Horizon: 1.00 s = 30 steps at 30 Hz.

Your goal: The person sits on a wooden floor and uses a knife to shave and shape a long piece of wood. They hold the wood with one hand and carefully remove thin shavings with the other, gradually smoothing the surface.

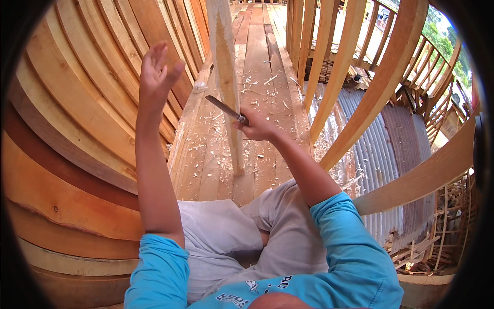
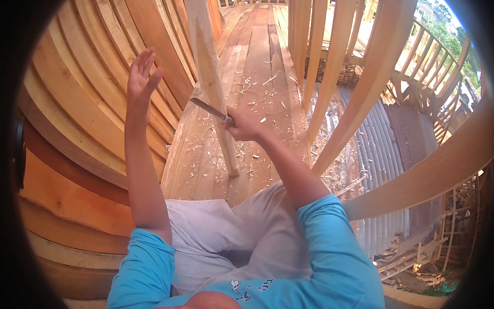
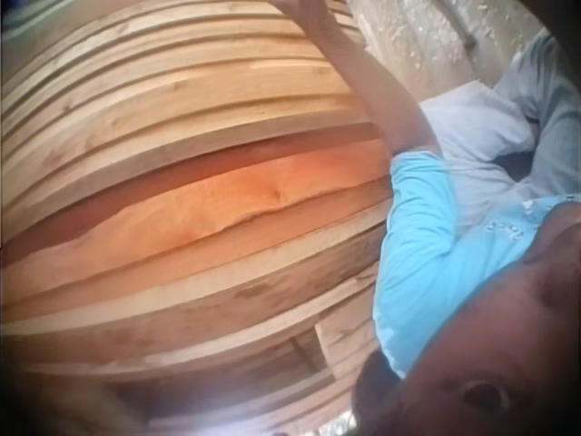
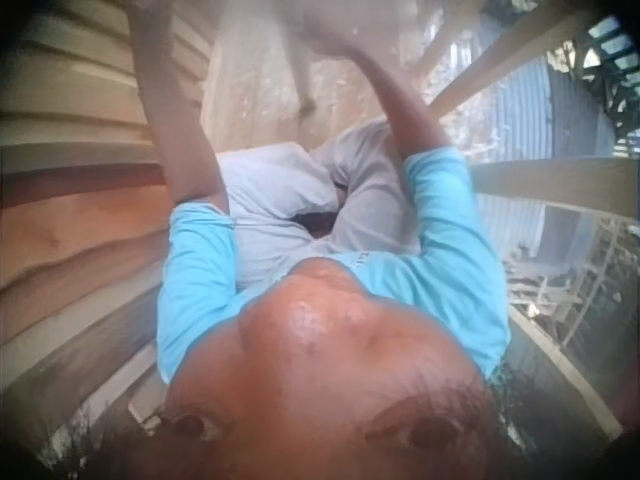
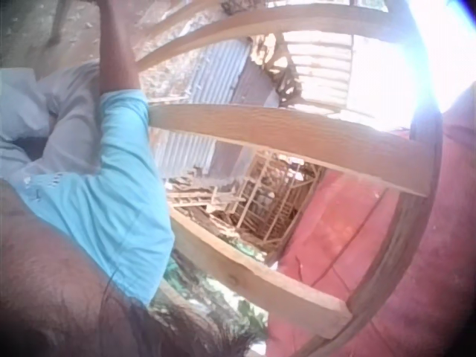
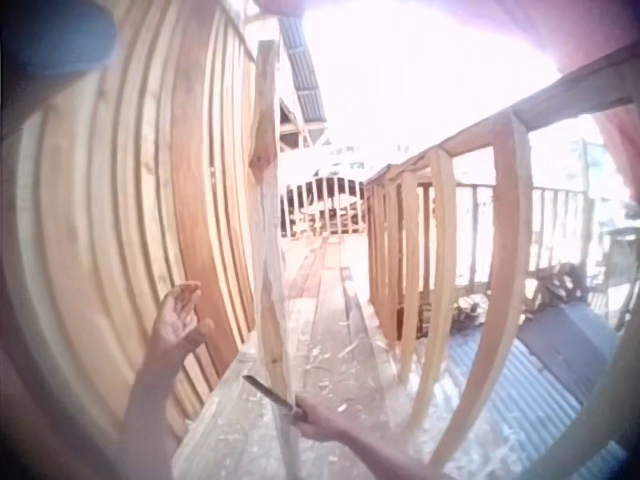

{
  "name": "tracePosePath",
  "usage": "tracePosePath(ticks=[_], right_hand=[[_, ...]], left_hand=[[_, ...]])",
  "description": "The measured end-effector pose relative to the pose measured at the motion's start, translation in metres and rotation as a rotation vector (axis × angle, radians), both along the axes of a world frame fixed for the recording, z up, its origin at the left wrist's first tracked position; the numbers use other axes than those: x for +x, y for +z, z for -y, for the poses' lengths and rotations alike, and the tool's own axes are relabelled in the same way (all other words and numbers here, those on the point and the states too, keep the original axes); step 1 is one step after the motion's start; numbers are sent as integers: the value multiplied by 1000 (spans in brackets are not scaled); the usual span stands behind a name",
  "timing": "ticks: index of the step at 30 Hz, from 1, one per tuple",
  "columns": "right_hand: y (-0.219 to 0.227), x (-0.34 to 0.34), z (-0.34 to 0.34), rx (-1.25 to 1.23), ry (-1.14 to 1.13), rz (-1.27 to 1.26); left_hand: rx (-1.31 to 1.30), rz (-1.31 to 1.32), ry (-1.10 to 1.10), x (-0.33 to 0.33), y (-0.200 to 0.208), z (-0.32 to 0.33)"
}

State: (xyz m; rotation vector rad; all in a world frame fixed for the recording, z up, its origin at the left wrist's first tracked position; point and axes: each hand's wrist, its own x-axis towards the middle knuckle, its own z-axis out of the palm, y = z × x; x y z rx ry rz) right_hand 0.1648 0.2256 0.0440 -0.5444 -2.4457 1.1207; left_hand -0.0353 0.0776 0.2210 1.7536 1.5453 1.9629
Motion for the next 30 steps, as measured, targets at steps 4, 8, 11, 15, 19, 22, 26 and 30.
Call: tracePosePath(ticks=[4,8,11,15,19,22,26,30], right_hand=[[11,-7,0,68,156,-79],[-10,3,-8,22,243,-227],[6,11,1,-146,148,24],[-13,7,-19,-194,263,-92],[-14,29,-22,-338,57,72],[0,25,-13,-484,40,-30],[47,6,30,-421,34,-79],[49,-13,32,-340,-182,-109]], left_hand=[[97,-355,-49,-6,103,-65],[-99,199,-718,25,113,-111],[-49,352,-632,27,90,-113],[64,333,-400,1,104,-67],[85,535,-418,-51,82,-58],[203,471,19,35,100,-7],[247,380,150,39,114,14],[253,347,258,49,113,-3]])
